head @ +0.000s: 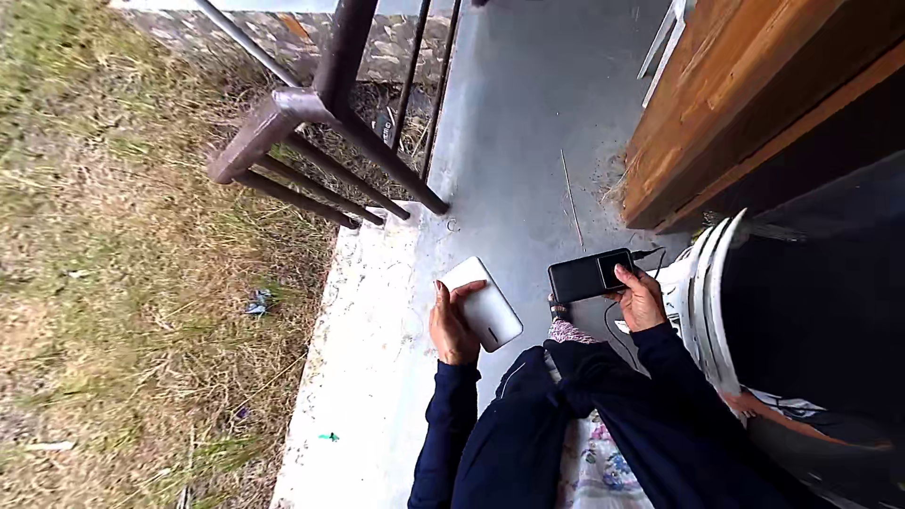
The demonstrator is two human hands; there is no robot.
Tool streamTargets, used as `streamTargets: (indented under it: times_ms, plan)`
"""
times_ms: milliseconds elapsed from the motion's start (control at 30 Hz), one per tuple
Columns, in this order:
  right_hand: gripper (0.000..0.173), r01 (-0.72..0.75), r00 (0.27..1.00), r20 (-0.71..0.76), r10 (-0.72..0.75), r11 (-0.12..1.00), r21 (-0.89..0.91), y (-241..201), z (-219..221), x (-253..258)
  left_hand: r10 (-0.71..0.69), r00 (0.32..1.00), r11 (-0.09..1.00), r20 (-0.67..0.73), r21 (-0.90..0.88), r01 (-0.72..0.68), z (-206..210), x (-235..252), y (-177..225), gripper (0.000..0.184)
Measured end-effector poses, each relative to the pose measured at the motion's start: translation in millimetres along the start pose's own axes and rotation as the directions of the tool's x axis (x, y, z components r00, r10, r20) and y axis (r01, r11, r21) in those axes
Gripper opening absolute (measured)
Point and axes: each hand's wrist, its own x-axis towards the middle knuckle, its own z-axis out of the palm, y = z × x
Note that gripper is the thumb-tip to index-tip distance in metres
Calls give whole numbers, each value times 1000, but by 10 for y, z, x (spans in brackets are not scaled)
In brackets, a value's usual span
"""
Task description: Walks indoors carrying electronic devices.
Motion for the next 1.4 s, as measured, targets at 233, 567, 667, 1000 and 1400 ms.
streamTargets:
  times_ms: [233,567,667,1000,1400]
  plan:
    - [14,139,990,-4,-139,989,-41,-902,1174,1718,-8,974,995,-225,-104,-15,141,1388,367,78]
    - [19,233,966,-125,-226,971,48,-1574,2799,4204,51,941,997,-335,-34,-66,456,3939,1046,75]
    - [21,227,957,-195,-213,972,55,-1797,3263,4806,59,985,998,-165,1,-59,749,5077,1373,77]
    - [18,288,878,-430,-210,950,123,-2558,4004,6647,-37,967,999,251,27,31,3059,8192,1923,72]
    - [17,203,915,-363,-175,978,41,-4255,5124,9914,-75,983,991,167,-98,92,5366,11163,2096,71]
